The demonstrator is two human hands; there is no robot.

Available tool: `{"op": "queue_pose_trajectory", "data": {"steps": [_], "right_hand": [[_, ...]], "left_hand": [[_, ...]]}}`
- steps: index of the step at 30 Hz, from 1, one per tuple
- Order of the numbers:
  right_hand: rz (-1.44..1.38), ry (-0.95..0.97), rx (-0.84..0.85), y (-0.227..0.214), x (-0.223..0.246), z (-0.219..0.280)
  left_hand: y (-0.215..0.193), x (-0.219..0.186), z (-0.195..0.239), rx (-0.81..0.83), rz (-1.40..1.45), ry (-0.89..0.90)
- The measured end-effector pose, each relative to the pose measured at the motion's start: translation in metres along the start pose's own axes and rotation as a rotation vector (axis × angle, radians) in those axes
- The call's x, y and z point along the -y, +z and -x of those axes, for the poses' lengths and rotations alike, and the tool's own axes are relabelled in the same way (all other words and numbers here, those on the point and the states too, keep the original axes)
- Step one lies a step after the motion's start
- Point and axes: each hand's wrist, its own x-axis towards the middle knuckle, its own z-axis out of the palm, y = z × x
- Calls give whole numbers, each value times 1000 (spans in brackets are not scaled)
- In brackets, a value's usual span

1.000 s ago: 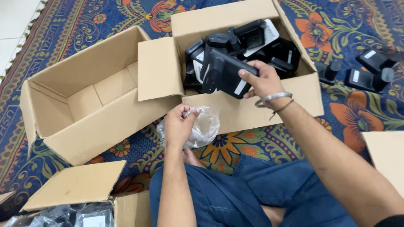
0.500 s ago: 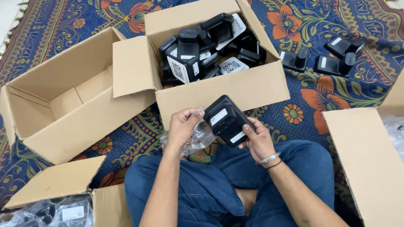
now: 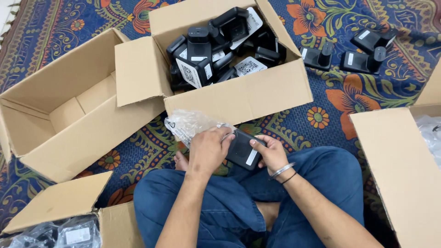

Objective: The person unboxes electronic devices, organizes them, and packs them into plastic bags.

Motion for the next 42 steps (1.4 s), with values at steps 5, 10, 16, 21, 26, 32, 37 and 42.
{"op": "queue_pose_trajectory", "data": {"steps": [5, 10, 16, 21, 26, 32, 37, 42], "right_hand": [[-77, 5, -91, 18, -17, 11], [-280, 178, -130, 13, -13, 14], [-481, 225, -87, 4, -30, 9], [-730, 248, 47, -4, -40, -6], [-892, 205, 251, -7, -29, -8], [-981, 187, 235, -5, -33, -2], [-989, 75, 504, -4, -23, 1], [-910, 87, 410, -2, -5, 9]], "left_hand": [[21, -11, 9, -36, -93, 52], [21, -17, 16, -92, -118, 66], [43, -13, 35, 8, -201, -105], [27, -24, 27, -59, -133, -169], [25, 5, 22, -203, -123, -170], [20, 24, 27, 85, 80, -171], [37, 26, 23, -77, 560, -377], [22, 25, 13, -274, 1186, -213]]}}
